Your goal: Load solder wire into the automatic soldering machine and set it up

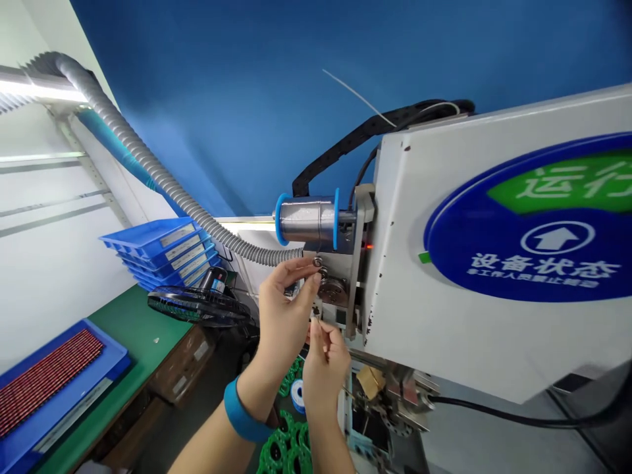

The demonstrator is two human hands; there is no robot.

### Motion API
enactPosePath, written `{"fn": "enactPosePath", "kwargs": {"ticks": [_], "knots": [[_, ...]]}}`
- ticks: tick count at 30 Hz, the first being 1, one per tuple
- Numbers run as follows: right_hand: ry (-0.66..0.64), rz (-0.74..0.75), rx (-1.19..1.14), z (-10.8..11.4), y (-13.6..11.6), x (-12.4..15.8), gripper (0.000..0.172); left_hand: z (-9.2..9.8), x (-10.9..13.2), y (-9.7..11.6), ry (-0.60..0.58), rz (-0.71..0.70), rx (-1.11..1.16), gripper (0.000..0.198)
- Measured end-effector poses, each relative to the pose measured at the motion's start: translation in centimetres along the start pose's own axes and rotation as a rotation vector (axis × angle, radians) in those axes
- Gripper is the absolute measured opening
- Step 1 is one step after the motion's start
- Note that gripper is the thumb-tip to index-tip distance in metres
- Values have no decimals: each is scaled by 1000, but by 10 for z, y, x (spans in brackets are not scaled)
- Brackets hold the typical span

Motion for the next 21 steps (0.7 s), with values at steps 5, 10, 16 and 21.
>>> {"fn": "enactPosePath", "kwargs": {"ticks": [5, 10, 16, 21], "knots": [[20, 36, 31, 3, -7, -1, 30, -1, 15, 3, 108, -24, -77, 15], [12, 38, 52, 4, -6, -1, 22, -5, 25, 5, 137, -142, -203, 13], [-28, 32, 24, 2, -2, -2, 25, -8, 25, 15, 163, -385, -454, 13], [6, 93, 21, 3, -11, -3, 34, -22, 25, 32, -20, -673, -717, 23]]}}
Point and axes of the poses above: each hand's wrist, its own x-axis away from the middle knuckle, its own z-axis out of the back of the hand, y = z × x, the point moved 8 cm from there along -x, towards the middle knuckle, and after that the axes turned 8 degrees about x, right-handed, at the moved point
